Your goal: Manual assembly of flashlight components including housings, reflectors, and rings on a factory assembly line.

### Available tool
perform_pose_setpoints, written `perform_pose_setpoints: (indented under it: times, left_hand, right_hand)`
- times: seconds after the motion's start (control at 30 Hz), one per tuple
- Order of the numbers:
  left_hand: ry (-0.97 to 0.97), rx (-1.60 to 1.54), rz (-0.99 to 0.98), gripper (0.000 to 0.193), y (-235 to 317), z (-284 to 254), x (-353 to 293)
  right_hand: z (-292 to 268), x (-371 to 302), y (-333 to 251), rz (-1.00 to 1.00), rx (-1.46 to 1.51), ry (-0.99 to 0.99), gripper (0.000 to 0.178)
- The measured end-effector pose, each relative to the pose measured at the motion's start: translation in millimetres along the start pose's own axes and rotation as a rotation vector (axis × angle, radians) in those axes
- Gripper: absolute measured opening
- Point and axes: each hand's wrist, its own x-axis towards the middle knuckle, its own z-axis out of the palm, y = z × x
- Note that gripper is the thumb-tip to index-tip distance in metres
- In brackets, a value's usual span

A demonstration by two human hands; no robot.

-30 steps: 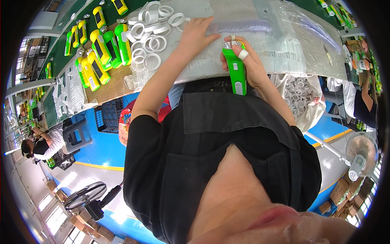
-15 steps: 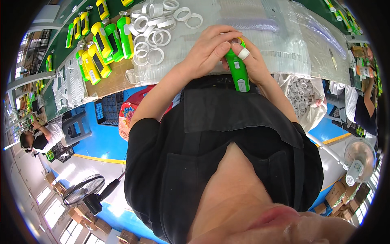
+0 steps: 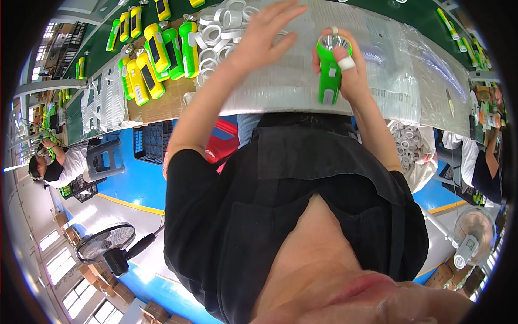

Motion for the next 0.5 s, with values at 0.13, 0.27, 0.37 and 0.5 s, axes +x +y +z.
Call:
perform_pose_setpoints:
  times: [0.13,0.27,0.37,0.5]
  left_hand:
    - [-0.586,0.641,0.076,0.061,-62,-24,11]
    - [-0.502,0.415,0.059,0.048,-86,-39,19]
    - [-0.095,-0.035,-0.28,0.031,-33,-39,34]
    - [0.083,-0.515,-0.066,0.02,10,-23,25]
  right_hand:
    - [-3,14,5,0.014,-0.068,0.018,0.032]
    - [-4,17,9,0.006,-0.105,-0.02,0.039]
    - [-5,21,12,-0.002,-0.096,0.011,0.039]
    - [-4,25,14,-0.025,-0.025,-0.007,0.03]
